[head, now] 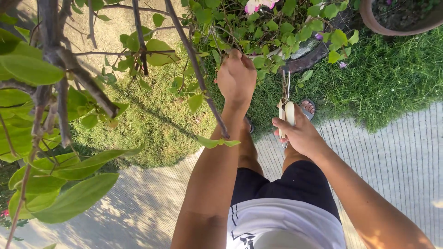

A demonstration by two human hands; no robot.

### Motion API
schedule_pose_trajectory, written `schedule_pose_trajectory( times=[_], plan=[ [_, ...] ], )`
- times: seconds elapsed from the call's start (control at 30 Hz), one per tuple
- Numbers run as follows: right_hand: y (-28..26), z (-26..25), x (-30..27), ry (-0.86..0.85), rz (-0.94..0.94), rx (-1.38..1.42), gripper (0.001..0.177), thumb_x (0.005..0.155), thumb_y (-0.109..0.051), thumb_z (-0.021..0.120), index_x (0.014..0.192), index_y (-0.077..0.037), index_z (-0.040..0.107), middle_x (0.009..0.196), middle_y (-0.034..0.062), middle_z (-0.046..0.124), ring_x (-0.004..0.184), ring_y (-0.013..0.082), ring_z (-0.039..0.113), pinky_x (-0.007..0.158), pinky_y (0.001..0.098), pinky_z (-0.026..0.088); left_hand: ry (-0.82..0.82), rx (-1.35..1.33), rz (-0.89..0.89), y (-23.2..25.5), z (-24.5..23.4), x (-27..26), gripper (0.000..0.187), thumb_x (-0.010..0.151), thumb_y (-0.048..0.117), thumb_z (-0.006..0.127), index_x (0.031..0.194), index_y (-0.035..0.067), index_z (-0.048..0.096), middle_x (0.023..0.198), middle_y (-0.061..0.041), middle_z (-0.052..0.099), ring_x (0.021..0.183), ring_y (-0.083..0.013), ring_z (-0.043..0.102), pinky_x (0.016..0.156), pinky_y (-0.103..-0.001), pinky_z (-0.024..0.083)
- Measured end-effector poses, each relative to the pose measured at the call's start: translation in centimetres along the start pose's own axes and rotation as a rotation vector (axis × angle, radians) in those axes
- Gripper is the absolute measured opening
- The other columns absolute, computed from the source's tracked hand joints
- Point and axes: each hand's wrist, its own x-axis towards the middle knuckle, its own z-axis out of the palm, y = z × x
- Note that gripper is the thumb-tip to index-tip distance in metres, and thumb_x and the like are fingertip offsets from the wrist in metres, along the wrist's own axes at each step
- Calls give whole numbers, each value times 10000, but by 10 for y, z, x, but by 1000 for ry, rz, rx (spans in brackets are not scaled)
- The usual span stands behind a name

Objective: Pruning and grooming bougainvillea and other garden plants using garden shears.

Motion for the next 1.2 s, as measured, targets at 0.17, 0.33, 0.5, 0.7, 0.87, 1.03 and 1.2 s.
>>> schedule_pose_trajectory(
  times=[0.17,0.33,0.5,0.7,0.87,1.03,1.2],
  plan=[
    [8,2,-1,8,5,-10,501,957,-315,636,1349,-47,479,976,119,670,782,201,725,563,344,583,27,-21,44,-2,2,-2,102,874,98,642,804,24,639,774,-212,712,678,-379,715,599,-463,566],
    [13,3,-1,20,1,3,501,945,-313,648,1337,-53,475,987,98,656,768,187,727,541,328,594,-23,-66,7,-19,-5,2,97,897,92,609,820,34,617,743,-176,702,688,-335,728,619,-433,569],
    [14,3,-4,27,-38,6,469,940,-299,665,1299,-36,516,967,95,641,739,181,706,521,324,574,74,-34,9,-10,-18,5,84,853,138,667,819,64,650,747,-164,699,675,-370,699,598,-462,552],
    [-4,-1,-15,27,-47,-27,455,915,-292,695,1272,-48,552,924,56,638,698,128,655,507,303,548,140,-249,96,15,-59,-17,439,964,233,650,1312,-19,564,1075,-217,683,907,-381,697,765,-456,570],
    [-13,-11,-26,-31,-73,-41,431,932,-284,710,1265,-42,582,843,54,649,685,123,613,518,267,529,63,-234,234,-3,-75,-61,518,897,195,745,1356,23,575,1281,-220,642,1115,-399,680,902,-452,566],
    [-41,-8,-47,31,-98,-109,478,882,-267,705,1284,-108,501,830,36,665,668,120,634,510,273,532,-238,-604,-85,-7,-70,-97,304,974,205,669,1208,11,669,1125,-151,746,960,-217,764,821,-346,583],
    [-43,1,-56,123,-73,-131,552,854,-260,724,1246,-87,376,818,38,669,637,133,652,503,311,551,-414,-912,-108,5,-73,-113,296,952,190,646,1172,1,701,1016,-89,779,920,-151,745,828,-289,594]
  ],
)
